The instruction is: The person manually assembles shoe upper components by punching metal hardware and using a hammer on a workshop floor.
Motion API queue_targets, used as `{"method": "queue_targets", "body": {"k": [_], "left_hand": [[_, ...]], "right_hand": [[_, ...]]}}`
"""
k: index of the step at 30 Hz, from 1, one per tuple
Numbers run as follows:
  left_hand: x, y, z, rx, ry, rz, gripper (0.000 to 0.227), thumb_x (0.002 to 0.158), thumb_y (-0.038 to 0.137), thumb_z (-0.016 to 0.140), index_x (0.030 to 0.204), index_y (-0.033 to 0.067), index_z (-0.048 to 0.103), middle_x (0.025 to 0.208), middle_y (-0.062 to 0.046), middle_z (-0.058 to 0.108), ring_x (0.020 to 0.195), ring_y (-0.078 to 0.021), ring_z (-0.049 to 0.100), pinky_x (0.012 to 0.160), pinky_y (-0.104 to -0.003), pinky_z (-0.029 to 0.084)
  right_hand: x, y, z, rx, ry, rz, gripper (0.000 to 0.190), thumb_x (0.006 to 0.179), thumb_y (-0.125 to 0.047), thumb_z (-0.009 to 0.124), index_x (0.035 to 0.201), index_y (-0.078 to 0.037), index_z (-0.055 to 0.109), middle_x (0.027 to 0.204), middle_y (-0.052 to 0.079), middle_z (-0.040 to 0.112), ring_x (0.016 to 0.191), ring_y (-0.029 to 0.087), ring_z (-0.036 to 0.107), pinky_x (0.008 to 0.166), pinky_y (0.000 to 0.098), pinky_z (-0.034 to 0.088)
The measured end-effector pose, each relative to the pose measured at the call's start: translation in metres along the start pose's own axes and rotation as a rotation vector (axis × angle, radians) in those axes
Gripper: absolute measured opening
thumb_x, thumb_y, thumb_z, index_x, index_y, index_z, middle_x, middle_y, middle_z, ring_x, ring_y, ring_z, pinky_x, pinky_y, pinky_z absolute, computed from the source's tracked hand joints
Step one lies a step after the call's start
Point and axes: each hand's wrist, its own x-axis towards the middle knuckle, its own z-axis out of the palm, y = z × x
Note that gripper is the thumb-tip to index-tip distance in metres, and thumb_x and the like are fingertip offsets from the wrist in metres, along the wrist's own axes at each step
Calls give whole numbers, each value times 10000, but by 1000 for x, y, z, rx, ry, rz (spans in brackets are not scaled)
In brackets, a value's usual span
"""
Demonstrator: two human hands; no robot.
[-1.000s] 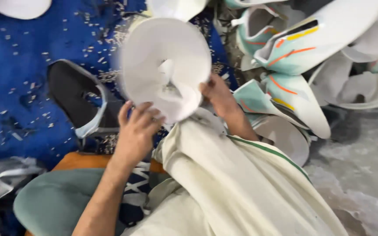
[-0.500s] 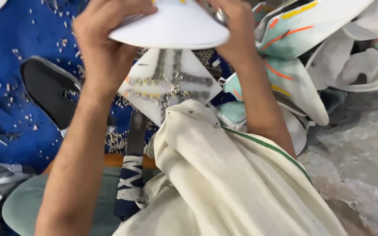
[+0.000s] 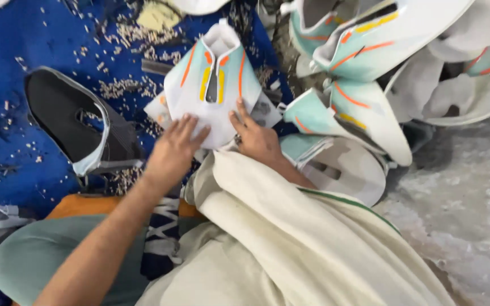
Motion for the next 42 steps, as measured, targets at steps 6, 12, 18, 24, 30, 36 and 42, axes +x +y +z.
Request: {"method": "queue_targets", "body": {"k": [6, 12, 18, 24, 30, 36, 42], "left_hand": [[-21, 40, -22, 8, -12, -198, 507, 831, 170, 684, 1327, 95, 611, 1395, -231, 562, 1345, -409, 507, 1074, -513, 436], [-97, 86, -45, -35, -613, -826, 1035, 768, 441, 826, 1593, 71, 322, 1251, -224, 565, 1107, -376, 602, 913, -488, 515], [-122, 65, -49, -576, -280, -982, 969, 679, 248, 814, 1530, 71, 385, 1175, -227, 691, 993, -392, 693, 837, -438, 542], [-120, 83, -85, -765, 148, -889, 940, 685, 107, 796, 1518, -17, 378, 1221, -203, 667, 1052, -271, 678, 886, -366, 534], [-66, 100, -168, -676, 685, -411, 955, 680, 163, 810, 1493, 18, 331, 1203, -165, 584, 1051, -200, 634, 990, -334, 517], [-29, 51, -46, -807, 352, -586, 555, 652, 188, 876, 1094, 4, 596, 915, -145, 743, 813, -220, 740, 764, -365, 589], [-50, 49, -54, -682, 270, -786, 403, 720, 173, 821, 1012, 8, 599, 816, -110, 737, 700, -182, 744, 691, -323, 595]], "right_hand": [[50, 36, -10, 430, 257, 78, 294, 911, -55, 724, 1198, -120, 731, 1120, 95, 781, 978, 195, 803, 832, 326, 614], [107, 24, -17, 1377, 16, -51, 139, 1005, 18, 613, 1142, -3, 597, 1313, 141, 685, 1117, 205, 714, 963, 319, 592], [128, 32, 24, 1431, -124, -106, 77, 1061, -9, 570, 1133, -24, 546, 1290, 168, 688, 1153, 211, 714, 941, 315, 592], [116, 20, 19, 1276, 1, -163, 75, 1007, 41, 544, 1058, 0, 581, 1219, 165, 745, 1048, 196, 734, 883, 305, 603], [84, -9, 0, 793, 248, -308, 151, 1013, 42, 596, 1151, -7, 635, 1115, 107, 768, 1013, 153, 763, 856, 284, 606], [78, -8, 4, 757, 202, -368, 325, 1011, 41, 617, 1321, -56, 630, 1164, 122, 745, 1068, 202, 743, 917, 307, 593], [107, 34, 49, 1671, 179, -77, 172, 1156, -82, 611, 995, -35, 571, 1073, 181, 745, 973, 235, 724, 912, 363, 607]]}}
